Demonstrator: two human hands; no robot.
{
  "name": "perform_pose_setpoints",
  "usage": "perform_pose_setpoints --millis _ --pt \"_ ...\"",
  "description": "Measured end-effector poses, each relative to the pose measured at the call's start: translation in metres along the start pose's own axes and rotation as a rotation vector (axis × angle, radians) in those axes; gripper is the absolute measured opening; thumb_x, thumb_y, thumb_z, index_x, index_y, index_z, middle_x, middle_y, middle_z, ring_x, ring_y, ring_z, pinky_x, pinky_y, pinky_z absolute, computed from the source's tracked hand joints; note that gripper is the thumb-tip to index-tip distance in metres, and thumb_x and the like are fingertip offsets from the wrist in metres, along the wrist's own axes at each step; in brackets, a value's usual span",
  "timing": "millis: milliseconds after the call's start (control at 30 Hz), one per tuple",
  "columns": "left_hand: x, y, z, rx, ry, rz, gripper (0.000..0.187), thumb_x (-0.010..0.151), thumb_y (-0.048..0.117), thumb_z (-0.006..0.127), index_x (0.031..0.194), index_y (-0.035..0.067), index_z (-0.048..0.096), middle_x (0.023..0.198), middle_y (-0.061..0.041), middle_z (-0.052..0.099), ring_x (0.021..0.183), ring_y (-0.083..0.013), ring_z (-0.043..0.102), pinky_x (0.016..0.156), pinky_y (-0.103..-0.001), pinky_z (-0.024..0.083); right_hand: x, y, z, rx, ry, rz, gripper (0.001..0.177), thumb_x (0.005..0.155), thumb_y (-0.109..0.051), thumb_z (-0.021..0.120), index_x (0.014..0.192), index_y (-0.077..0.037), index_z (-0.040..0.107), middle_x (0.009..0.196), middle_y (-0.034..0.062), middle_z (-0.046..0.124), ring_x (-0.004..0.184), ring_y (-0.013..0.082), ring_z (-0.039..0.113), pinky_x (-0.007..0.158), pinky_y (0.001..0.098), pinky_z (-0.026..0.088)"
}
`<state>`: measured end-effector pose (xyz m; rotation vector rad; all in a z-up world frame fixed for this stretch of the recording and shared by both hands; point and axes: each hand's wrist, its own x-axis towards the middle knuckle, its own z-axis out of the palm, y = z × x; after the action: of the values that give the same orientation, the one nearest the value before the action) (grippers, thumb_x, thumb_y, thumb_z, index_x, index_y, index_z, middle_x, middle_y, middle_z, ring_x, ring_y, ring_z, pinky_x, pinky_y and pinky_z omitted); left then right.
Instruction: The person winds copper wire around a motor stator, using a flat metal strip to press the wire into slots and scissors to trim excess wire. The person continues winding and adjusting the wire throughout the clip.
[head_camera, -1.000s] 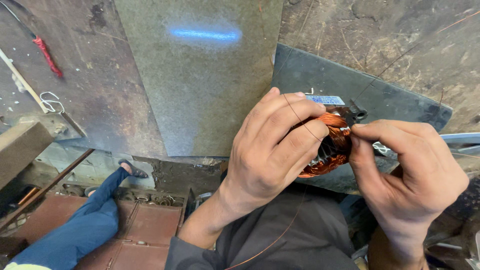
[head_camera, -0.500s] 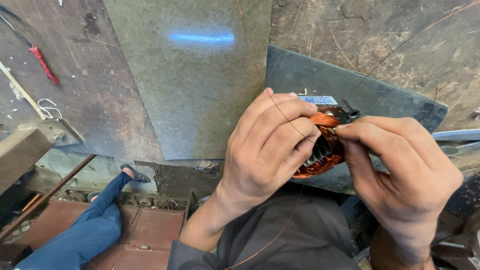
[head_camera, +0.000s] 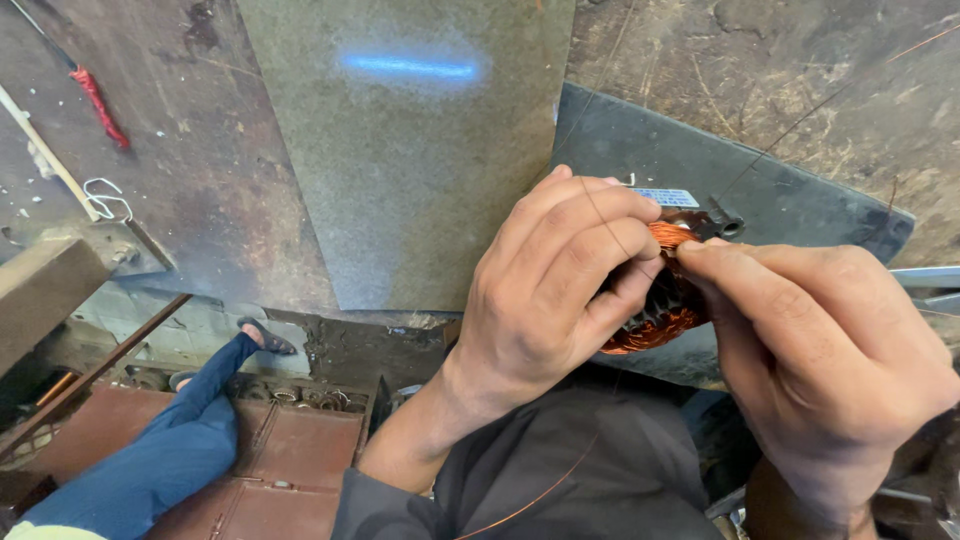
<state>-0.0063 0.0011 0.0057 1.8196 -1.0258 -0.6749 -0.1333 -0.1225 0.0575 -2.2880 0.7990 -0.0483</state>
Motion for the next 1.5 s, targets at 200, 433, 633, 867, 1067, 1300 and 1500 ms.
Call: perform_pose_setpoints --millis 200,433,633,867,1067,1300,1500 --pt "-0.001 0.002 0.000 -0.015 0.021 0.005 0.033 0.096 0.001 0.082 0.119 0.007 0.059 0.123 -0.006 0.063 0.119 -0.0237 0.063 0.110 -0.037 0.054 0.001 -0.007 0.000 0.025 -0.012 -0.012 0.027 0.094 0.017 0.078 0.116 0.003 0.074 0.108 0.0147 0.070 0.098 0.0230 0.070 0.084 0.0285 0.056" --pt "-0.010 0.011 -0.011 0.094 0.036 0.022 0.031 0.100 0.004 0.080 0.126 0.007 0.062 0.124 -0.004 0.062 0.123 -0.0245 0.062 0.111 -0.033 0.054 -0.012 0.007 0.000 0.022 -0.010 -0.055 0.030 0.099 0.020 0.072 0.122 0.002 0.073 0.113 0.0143 0.070 0.097 0.0195 0.070 0.085 0.0266 0.056" --pt "-0.008 0.007 -0.015 0.043 0.016 0.017 0.025 0.101 0.012 0.078 0.123 0.015 0.065 0.118 0.000 0.063 0.117 -0.0214 0.062 0.104 -0.031 0.054 -0.023 0.023 0.010 -0.010 0.095 -0.228 0.028 0.105 0.019 0.068 0.125 0.000 0.074 0.114 0.0132 0.072 0.099 0.0209 0.071 0.086 0.0275 0.058" --pt "0.009 0.004 -0.013 -0.003 -0.051 -0.010 0.014 0.100 0.014 0.076 0.109 0.017 0.066 0.107 0.003 0.064 0.106 -0.0185 0.062 0.096 -0.032 0.052 -0.020 0.018 0.001 -0.028 0.088 -0.276 0.035 0.097 0.018 0.068 0.125 -0.003 0.074 0.115 0.0139 0.072 0.102 0.0253 0.072 0.088 0.0316 0.058" --pt "0.009 0.012 -0.006 0.023 -0.042 -0.105 0.016 0.094 0.012 0.075 0.107 0.015 0.065 0.105 0.003 0.065 0.100 -0.0192 0.061 0.091 -0.032 0.051 -0.014 0.014 0.000 0.009 0.151 -0.222 0.032 0.094 0.013 0.077 0.121 -0.004 0.074 0.111 0.0119 0.071 0.098 0.0269 0.070 0.084 0.0344 0.057" --pt "0.011 0.011 -0.016 0.112 -0.085 0.063 0.025 0.097 0.009 0.077 0.117 0.015 0.065 0.116 0.001 0.063 0.113 -0.0221 0.060 0.100 -0.034 0.052 -0.007 0.009 -0.017 -0.018 0.067 -0.164 0.031 0.084 0.011 0.078 0.113 0.001 0.073 0.105 0.0158 0.072 0.093 0.0309 0.070 0.079 0.0386 0.057" --pt "0.032 0.006 -0.033 0.198 -0.289 0.391 0.027 0.097 0.016 0.076 0.123 0.016 0.068 0.125 0.001 0.063 0.118 -0.0220 0.062 0.096 -0.034 0.055 -0.018 0.002 -0.025 0.099 0.115 0.040 0.019 0.098 0.004 0.078 0.115 0.000 0.072 0.106 0.0150 0.071 0.095 0.0282 0.071 0.081 0.0350 0.056"
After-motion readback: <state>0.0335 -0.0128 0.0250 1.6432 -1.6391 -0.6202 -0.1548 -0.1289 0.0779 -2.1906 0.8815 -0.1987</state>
